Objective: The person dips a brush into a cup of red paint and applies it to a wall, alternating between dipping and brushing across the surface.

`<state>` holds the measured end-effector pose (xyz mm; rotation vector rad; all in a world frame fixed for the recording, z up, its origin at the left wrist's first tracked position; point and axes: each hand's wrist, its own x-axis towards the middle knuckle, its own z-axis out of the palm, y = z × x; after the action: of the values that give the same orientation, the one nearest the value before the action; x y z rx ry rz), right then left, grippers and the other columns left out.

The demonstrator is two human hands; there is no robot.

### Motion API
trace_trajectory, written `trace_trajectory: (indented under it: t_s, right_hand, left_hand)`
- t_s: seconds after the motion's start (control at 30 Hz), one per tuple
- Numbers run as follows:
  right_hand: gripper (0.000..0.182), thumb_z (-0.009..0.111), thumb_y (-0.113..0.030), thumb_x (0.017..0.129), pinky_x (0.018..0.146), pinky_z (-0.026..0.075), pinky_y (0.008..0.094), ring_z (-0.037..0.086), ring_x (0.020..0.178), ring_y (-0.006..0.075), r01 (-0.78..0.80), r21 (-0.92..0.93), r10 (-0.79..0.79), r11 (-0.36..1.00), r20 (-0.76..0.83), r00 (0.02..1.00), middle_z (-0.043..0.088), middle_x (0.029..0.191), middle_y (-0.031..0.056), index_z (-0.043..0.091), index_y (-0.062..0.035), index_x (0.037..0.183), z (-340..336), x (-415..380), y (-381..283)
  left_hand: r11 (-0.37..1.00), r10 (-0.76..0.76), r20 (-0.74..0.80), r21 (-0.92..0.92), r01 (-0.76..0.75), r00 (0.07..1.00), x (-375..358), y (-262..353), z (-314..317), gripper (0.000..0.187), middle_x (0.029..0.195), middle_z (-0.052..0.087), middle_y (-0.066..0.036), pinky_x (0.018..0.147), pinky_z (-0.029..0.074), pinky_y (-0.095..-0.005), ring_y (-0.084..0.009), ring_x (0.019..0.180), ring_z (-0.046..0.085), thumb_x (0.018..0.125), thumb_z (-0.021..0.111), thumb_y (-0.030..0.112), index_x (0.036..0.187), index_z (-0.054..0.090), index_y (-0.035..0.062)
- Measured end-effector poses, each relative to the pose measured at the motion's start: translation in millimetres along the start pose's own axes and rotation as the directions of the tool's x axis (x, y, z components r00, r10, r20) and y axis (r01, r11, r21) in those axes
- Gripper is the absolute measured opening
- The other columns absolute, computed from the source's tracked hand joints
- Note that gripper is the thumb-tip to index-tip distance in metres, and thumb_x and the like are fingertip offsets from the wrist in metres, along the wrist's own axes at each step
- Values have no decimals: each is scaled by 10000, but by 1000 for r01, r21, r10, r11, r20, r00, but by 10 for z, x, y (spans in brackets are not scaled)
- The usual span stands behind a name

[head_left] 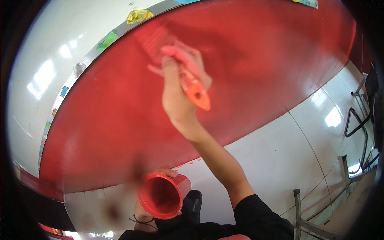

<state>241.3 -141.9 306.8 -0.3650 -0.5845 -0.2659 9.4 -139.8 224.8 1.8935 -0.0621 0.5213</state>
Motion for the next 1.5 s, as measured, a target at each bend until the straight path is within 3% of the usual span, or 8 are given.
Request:
trace_trajectory:
  t_s: [0.2, 0.33, 0.43, 0.5, 0.73, 0.97, 1.13, 1.5]
  right_hand:
    - [147, 540, 6, 891, 717, 588, 331, 614, 786, 173, 126, 1, -121, 992, -254, 960, 593, 977, 90, 621, 17, 1013, -367, 612, -141]
    - [169, 516, -36, 892, 793, 597, 396, 604, 817, 237, 91, -12, -88, 996, -386, 918, 543, 933, 103, 556, 47, 1034, -587, 840, -296]
    - [176, 516, -16, 890, 767, 613, 410, 605, 838, 217, 90, -33, -95, 995, -232, 968, 554, 1011, 128, 587, 61, 1031, -302, 547, -227]
    - [184, 519, 0, 889, 753, 625, 428, 612, 867, 220, 153, -131, -168, 979, -108, 980, 562, 1089, 154, 607, 88, 1025, -274, 399, -124]
    - [194, 470, -31, 936, 855, 586, 441, 609, 1021, 278, -200, -233, 42, 952, -546, 837, 567, 1123, 159, 579, 92, 1040, -1580, -300, -89]
    - [196, 522, -53, 917, 848, 571, 439, 608, 949, 233, 130, -188, -173, 973, -235, 957, 576, 1122, 135, 586, 80, 1046, -715, 157, -107]
    - [190, 529, -45, 912, 842, 573, 434, 618, 838, 210, -19, -74, 3, 997, -210, 978, 587, 1098, 126, 590, 79, 1043, -581, 416, -241]
    - [196, 516, -84, 943, 860, 566, 398, 609, 1030, 244, -563, -250, 258, 787, -696, 670, 592, 1130, 161, 604, 50, 1056, -2712, -1783, 264]
  left_hand:
    - [996, 69, -30, -58, -71, 997, 16, -1, 86, 740, 1143, 594, -173, 1027, 369, -473, -330, 1082, 581, 595, 889, 253, 1192, 509, 38]
    - [994, 70, -29, -86, -72, 997, -48, -10, 12, 895, 1147, 588, -165, 1028, 367, -468, -335, 1077, 588, 455, 953, 223, 1210, 503, 52]
    - [995, 63, 64, 72, -67, 996, -20, -3, -2, 978, 1190, 534, -125, 1045, 330, -532, -305, 1136, 533, 461, 949, 220, 1267, 408, 103]
    - [997, 3, -159, -74, -15, 987, -21, 9, 128, 898, 1149, 591, -155, 1024, 373, -457, -319, 1104, 571, 471, 954, 243, 1221, 494, 59]
    - [986, 62, -25, 158, -57, 998, -9, 34, 14, 930, 1132, 598, -128, 1015, 383, -462, -296, 1102, 572, 459, 965, 272, 1230, 487, 68]
    - [991, 132, -99, -12, -134, 986, -14, -64, 186, 655, 1113, 614, -146, 1046, 343, -504, -308, 1062, 599, 654, 834, 384, 1138, 531, 64]
    - [987, 122, -157, -89, -137, 980, 41, 8, 281, 550, 1111, 616, -151, 1072, 298, -527, -315, 1054, 599, 833, 606, 505, 1145, 533, 57]
    - [986, 126, -71, 118, -117, 989, -11, -80, 119, 860, 1116, 595, -128, 1043, 346, -524, -303, 1044, 596, 531, 909, 371, 1217, 482, 77]
